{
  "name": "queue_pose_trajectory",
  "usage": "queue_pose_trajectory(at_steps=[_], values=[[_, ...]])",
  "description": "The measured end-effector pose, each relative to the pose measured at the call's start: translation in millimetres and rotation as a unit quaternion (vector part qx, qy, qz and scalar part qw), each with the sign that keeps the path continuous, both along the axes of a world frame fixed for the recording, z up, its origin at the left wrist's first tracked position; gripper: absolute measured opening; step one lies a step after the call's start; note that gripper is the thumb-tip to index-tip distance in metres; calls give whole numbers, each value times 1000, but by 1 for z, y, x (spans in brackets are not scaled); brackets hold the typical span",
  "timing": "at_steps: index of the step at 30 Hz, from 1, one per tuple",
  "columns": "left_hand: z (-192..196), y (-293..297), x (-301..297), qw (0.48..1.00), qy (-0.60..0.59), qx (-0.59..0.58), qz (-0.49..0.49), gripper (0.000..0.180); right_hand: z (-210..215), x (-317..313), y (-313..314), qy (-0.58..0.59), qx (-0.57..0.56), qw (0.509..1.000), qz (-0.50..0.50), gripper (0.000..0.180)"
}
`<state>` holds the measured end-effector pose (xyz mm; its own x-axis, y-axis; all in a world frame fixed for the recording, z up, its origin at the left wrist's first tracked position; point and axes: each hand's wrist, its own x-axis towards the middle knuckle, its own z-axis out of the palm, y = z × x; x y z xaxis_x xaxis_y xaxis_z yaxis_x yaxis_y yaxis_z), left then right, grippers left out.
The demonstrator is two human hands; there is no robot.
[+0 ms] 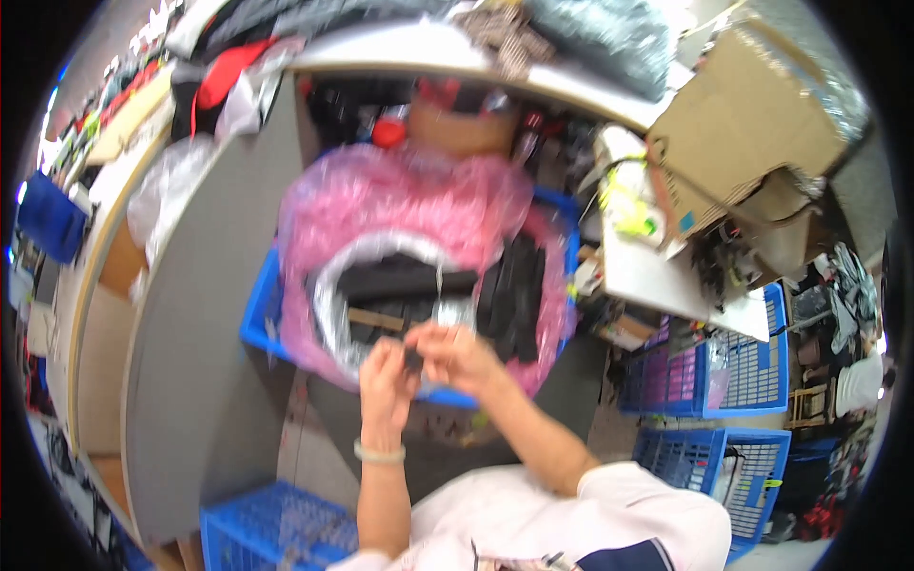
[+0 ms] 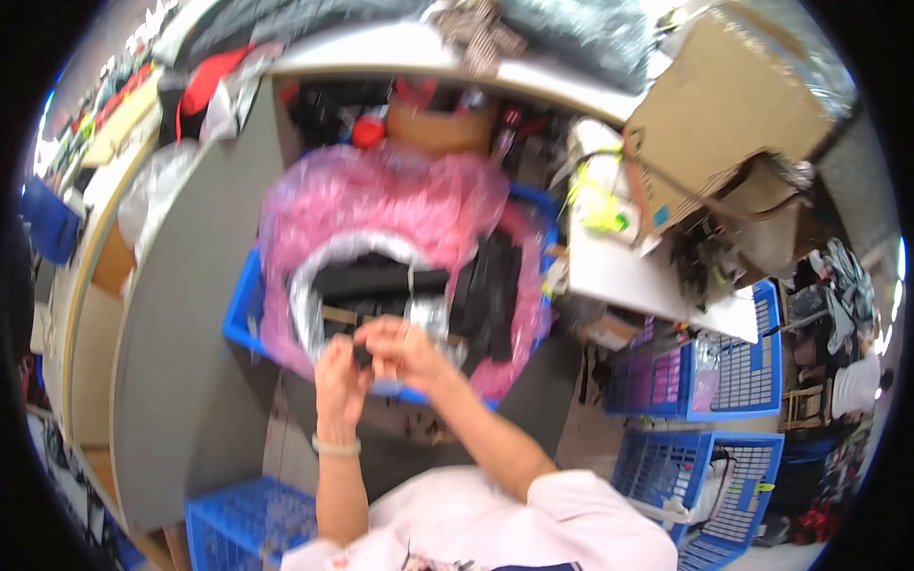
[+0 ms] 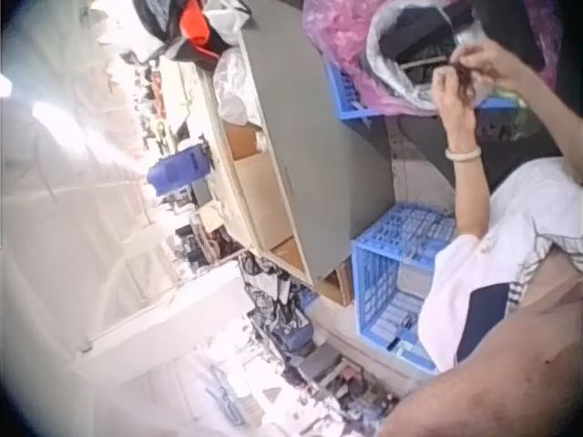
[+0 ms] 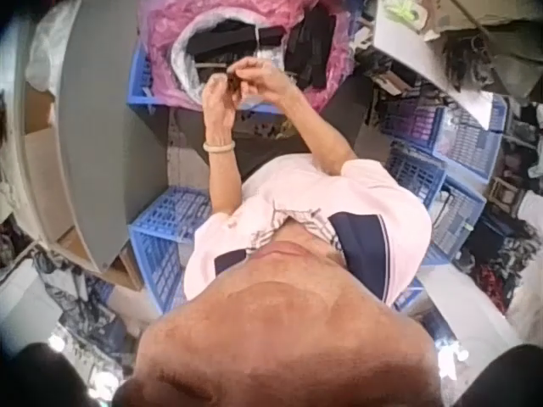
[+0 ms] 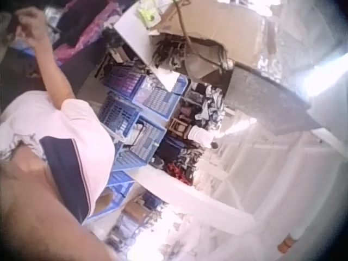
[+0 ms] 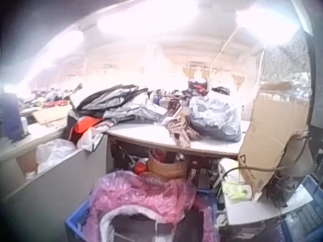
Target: Bundling black components with rubber bands in a factory setting.
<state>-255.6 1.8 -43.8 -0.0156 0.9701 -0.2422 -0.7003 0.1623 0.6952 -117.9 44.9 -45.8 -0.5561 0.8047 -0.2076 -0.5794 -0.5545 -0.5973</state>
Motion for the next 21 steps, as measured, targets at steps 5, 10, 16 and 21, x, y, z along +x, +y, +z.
queue_pose_trajectory(at_steps=[5,10,16,21], values=[[6,5,-1,992,106,71,23,21,9,5,4,-38,32,996,-72,18],[1,-5,-7,908,383,165,49,21,2,1,-8,-40,-29,995,-88,17],[-4,-11,-5,842,512,163,41,18,0,4,-17,-75,-16,991,-107,13],[0,-4,-2,839,528,97,93,11,2,-2,-22,-210,111,958,-160,13]])
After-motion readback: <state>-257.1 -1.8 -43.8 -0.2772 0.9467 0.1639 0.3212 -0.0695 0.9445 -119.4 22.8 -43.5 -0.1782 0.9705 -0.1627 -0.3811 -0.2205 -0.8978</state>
